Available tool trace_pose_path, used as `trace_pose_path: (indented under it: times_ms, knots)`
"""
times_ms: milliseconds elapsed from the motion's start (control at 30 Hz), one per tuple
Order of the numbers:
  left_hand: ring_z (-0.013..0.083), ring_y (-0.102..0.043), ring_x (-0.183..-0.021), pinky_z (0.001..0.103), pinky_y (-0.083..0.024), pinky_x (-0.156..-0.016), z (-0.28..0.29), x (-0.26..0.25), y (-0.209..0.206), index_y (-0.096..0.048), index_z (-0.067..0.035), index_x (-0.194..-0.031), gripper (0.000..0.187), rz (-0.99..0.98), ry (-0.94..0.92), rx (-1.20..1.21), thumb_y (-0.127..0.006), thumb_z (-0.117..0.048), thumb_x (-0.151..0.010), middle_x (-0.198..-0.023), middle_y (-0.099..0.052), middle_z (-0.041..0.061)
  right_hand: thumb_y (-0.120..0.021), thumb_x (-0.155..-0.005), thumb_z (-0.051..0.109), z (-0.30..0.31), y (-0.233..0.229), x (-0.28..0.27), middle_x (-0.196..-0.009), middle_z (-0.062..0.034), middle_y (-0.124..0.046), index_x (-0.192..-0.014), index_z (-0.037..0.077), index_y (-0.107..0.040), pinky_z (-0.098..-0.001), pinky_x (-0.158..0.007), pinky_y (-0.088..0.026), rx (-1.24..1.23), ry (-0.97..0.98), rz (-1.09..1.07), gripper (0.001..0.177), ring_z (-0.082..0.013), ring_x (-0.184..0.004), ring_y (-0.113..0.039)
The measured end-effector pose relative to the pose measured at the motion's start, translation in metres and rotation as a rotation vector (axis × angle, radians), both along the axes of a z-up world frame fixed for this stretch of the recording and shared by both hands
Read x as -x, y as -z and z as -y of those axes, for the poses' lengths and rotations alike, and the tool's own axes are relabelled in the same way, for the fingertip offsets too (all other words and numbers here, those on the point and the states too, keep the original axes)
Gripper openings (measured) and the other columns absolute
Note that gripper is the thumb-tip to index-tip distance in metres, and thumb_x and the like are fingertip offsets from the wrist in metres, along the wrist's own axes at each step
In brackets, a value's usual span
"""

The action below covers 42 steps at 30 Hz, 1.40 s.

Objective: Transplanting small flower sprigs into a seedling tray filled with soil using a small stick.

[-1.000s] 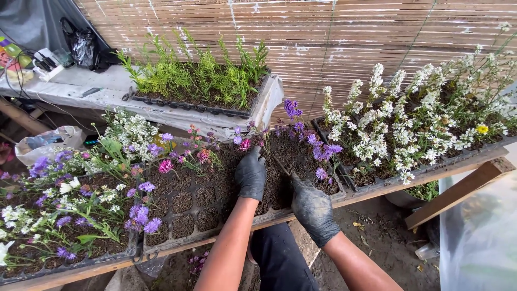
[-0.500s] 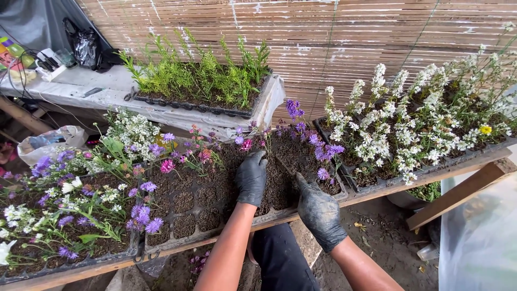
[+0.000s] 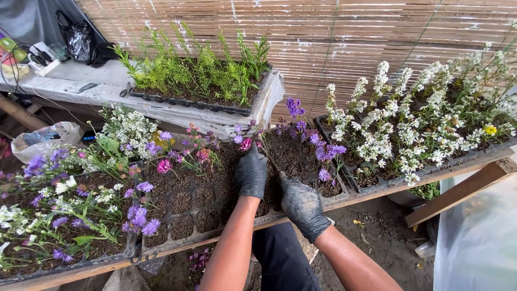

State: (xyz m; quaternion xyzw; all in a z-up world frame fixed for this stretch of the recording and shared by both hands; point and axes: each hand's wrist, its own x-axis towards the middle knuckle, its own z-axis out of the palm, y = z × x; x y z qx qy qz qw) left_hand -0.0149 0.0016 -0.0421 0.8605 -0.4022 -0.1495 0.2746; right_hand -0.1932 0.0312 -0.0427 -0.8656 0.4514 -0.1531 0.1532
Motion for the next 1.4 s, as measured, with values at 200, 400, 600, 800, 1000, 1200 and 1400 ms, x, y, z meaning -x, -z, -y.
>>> trace_pose_path:
  times_ms: [200,400,600,800,1000,1200,1400]
  knots:
    - [0.0268,-0.075,-0.105,0.049,-0.062,-0.088,0.000,0.000,0.011,-0.055,-0.022,-0.143,0.054,0.013,0.031,0.071,-0.070,-0.027,-0.092,-0.108,-0.080,-0.004,-0.051,-0.087,0.020,0.005,-0.001,0.006,-0.115,-0.0162,-0.074,-0.146,0.026,-0.059,-0.0581,-0.075,-0.062,-0.031,0.024,-0.044,0.059,-0.0437,-0.098,-0.074]
    - [0.0275,-0.075,-0.101,0.048,-0.064,-0.081,-0.031,0.003,0.022,-0.057,-0.024,-0.145,0.054,0.110,0.012,0.212,-0.069,-0.021,-0.093,-0.111,-0.079,-0.002,-0.054,-0.088,0.022,-0.031,-0.030,0.038,-0.106,-0.0143,-0.073,-0.149,0.035,-0.053,-0.0559,-0.073,-0.063,0.050,0.134,-0.072,0.062,-0.0415,-0.087,-0.076]
    - [0.0281,-0.077,-0.080,0.047,-0.060,-0.064,-0.041,-0.002,0.029,-0.064,-0.021,-0.139,0.044,0.230,0.053,0.316,-0.067,-0.019,-0.095,-0.101,-0.080,0.002,-0.047,-0.088,0.014,-0.023,0.023,0.036,-0.050,0.0005,-0.051,-0.160,0.040,-0.033,-0.0393,-0.029,-0.038,0.462,-0.003,-0.313,0.079,-0.0180,-0.035,-0.051]
    - [0.0244,-0.075,-0.101,0.044,-0.063,-0.079,-0.033,-0.005,0.026,-0.060,-0.033,-0.143,0.051,0.116,0.060,0.196,-0.069,-0.027,-0.093,-0.109,-0.079,-0.005,-0.052,-0.091,0.026,-0.027,-0.016,0.039,-0.108,-0.0090,-0.073,-0.143,0.043,-0.057,-0.0540,-0.074,-0.063,0.131,0.060,-0.070,0.056,-0.0395,-0.089,-0.075]
    - [0.0264,-0.075,-0.101,0.046,-0.063,-0.081,-0.025,0.006,0.015,-0.062,-0.027,-0.141,0.050,0.121,0.054,0.193,-0.068,-0.024,-0.092,-0.108,-0.079,-0.003,-0.051,-0.093,0.026,-0.016,0.001,0.039,-0.113,-0.0095,-0.073,-0.145,0.043,-0.056,-0.0517,-0.075,-0.064,0.102,0.115,-0.061,0.055,-0.0373,-0.093,-0.076]
    - [0.0321,-0.073,-0.110,0.050,-0.061,-0.088,-0.013,0.007,0.013,-0.059,-0.020,-0.144,0.055,0.107,0.089,0.191,-0.071,-0.023,-0.091,-0.119,-0.077,0.006,-0.049,-0.094,0.022,0.001,0.010,0.031,-0.127,-0.0133,-0.070,-0.149,0.040,-0.051,-0.0567,-0.082,-0.062,-0.047,0.189,-0.105,0.059,-0.0428,-0.095,-0.075]
    - [0.0286,-0.072,-0.114,0.048,-0.060,-0.091,0.019,-0.011,0.046,-0.061,-0.029,-0.138,0.046,0.046,0.106,0.115,-0.069,-0.032,-0.092,-0.122,-0.076,0.000,-0.048,-0.093,0.024,0.001,0.002,0.017,-0.118,-0.0128,-0.072,-0.149,0.038,-0.052,-0.0573,-0.085,-0.061,-0.077,0.146,-0.075,0.057,-0.0431,-0.099,-0.074]
